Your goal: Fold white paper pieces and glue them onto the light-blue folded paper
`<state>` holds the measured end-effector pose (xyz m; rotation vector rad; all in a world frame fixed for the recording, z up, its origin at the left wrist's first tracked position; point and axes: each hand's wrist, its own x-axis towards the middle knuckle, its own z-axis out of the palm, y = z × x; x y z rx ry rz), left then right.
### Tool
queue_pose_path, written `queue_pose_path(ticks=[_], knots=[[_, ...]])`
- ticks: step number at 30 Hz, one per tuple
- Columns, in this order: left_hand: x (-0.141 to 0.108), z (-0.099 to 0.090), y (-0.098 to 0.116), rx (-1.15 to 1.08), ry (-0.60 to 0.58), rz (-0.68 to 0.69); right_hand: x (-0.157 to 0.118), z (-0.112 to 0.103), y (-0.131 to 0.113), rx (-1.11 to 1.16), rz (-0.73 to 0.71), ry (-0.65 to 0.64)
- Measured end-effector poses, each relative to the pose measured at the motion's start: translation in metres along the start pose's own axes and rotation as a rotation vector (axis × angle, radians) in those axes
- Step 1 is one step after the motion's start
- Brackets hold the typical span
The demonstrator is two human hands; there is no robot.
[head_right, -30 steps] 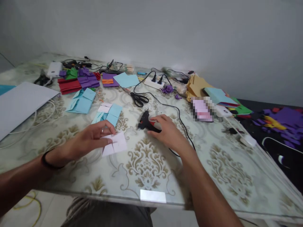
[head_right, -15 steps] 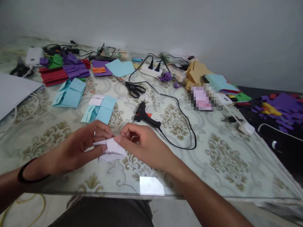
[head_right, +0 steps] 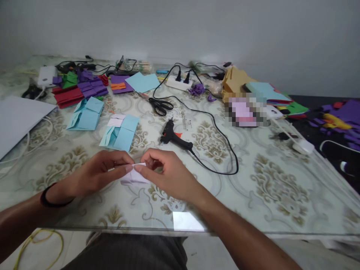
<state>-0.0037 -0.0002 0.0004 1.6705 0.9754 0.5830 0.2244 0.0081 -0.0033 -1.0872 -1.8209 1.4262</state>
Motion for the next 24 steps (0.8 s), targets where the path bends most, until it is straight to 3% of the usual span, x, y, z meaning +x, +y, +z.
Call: queue_pose_path(ticks=[11,24], knots=[[-0.0027,-0.0005,0.0026,0.037,0.057,-0.001,0.0013,0.0060,0.0076,-0.015,-0.013,0.017],[-0.0027,-0.0026,0.0014,0.101,-0.023,-0.002,0.0019,0.0026,0.0054,-0.011,-0.120,0.006]])
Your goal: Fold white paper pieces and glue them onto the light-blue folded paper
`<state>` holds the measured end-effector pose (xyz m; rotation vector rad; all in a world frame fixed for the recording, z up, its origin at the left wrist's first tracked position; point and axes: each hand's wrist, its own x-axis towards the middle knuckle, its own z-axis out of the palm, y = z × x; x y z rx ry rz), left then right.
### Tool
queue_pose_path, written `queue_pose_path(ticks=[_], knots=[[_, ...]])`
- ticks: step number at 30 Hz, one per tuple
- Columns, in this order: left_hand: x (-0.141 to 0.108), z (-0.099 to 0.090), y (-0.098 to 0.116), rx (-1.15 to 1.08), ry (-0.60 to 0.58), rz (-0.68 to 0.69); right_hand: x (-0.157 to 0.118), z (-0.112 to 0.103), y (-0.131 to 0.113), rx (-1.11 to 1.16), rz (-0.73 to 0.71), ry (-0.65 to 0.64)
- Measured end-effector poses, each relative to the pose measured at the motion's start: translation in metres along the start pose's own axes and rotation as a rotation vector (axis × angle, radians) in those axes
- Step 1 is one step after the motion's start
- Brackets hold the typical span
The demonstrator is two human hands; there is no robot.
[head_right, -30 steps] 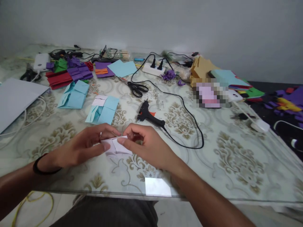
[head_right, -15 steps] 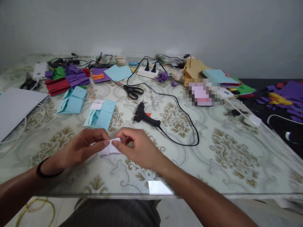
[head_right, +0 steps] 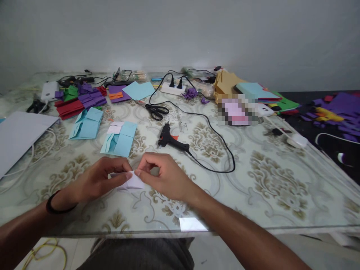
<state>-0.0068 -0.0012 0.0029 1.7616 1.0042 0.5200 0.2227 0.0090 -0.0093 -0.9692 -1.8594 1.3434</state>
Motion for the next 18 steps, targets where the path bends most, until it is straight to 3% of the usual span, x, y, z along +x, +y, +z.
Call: queue_pose_path(ticks=[18], knots=[[0.0021,0.0007,0.0030,0.090,0.058,-0.015,0.0017,0.0038,0.0002,-0.181,0.019,0.024]])
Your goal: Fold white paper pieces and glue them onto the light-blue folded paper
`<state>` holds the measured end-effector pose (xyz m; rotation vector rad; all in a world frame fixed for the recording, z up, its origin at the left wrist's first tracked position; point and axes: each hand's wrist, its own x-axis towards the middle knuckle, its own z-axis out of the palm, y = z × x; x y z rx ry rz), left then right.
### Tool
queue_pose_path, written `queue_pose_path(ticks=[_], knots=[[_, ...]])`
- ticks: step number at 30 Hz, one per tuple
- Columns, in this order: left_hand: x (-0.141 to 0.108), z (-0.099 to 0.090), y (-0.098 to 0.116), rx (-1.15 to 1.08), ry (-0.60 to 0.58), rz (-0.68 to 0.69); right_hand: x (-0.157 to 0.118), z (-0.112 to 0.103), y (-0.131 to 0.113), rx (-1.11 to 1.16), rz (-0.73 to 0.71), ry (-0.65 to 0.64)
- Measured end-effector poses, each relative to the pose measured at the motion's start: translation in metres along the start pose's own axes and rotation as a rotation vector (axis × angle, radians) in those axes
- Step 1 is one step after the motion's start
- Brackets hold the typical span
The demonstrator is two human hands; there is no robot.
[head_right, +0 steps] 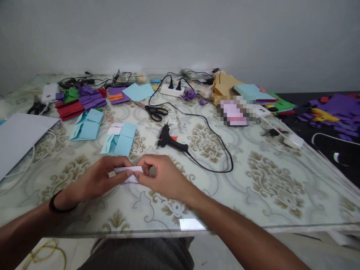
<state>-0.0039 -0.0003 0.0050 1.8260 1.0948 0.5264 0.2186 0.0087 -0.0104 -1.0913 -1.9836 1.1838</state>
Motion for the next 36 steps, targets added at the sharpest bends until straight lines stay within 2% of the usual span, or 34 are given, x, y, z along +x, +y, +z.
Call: queue_pose_path(ticks=[6,12,18,24,31,36], knots=[[0.0000,-0.0003,-0.0009,0.035,-0.032,-0.029,-0.0007,0.0015,-0.0002,-0.002,-0.014,-0.049],[0.0008,-0.0022,0.0005,0.047,-0.028,-0.035,0.0001,-0.0056,-0.0022,0.031,-0.023,0.031],[0.0009,-0.0016,-0.0005,0.071,-0.050,0.002,0.0009,-0.0051,-0.0020,0.037,-0.050,0.004],[0.0008,-0.0021,-0.0028,0.040,0.039,0.037,0.0006,-0.0043,-0.0029,0.031,-0.057,0.023],[-0.0005,-0.0015,-0.0021,0.048,0.049,0.075,0.0017,-0.0017,-0.0006,0.003,-0.078,0.026],[-0.0012,-0.0018,-0.0027,-0.020,0.066,0.032,0.0012,-0.0032,-0.0022,0.029,-0.064,0.060]])
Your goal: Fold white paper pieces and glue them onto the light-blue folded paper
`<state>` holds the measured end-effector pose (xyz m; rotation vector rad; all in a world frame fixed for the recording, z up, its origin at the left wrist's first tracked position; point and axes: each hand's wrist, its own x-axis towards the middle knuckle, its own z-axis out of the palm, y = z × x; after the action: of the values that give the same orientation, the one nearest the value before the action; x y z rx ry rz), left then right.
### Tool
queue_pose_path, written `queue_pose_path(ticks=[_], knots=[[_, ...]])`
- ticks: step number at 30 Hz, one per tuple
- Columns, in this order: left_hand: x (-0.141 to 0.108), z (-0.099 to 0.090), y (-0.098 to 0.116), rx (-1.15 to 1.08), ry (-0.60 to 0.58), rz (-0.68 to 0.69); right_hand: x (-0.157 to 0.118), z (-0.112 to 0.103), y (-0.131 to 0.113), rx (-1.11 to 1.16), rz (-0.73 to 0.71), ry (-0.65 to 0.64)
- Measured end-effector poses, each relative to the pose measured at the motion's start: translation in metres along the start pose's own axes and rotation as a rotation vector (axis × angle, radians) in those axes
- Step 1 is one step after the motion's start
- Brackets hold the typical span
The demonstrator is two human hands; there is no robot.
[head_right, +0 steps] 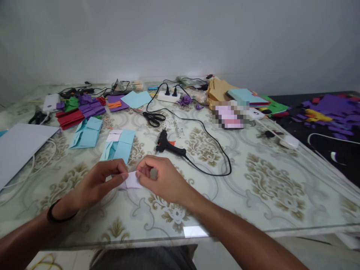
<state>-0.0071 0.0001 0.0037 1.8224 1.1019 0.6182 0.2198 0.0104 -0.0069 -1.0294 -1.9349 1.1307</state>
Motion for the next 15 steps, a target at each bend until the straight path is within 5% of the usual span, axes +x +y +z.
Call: queue_pose_path(ticks=[6,15], knots=[[0.0025,0.0003,0.0007,0.073,-0.127,-0.090,0.0003,0.0046,0.0010,0.010,0.011,-0.001],[0.0026,0.0007,0.0058,0.032,-0.097,-0.040,-0.0004,0.0069,0.0018,-0.055,0.030,-0.072]])
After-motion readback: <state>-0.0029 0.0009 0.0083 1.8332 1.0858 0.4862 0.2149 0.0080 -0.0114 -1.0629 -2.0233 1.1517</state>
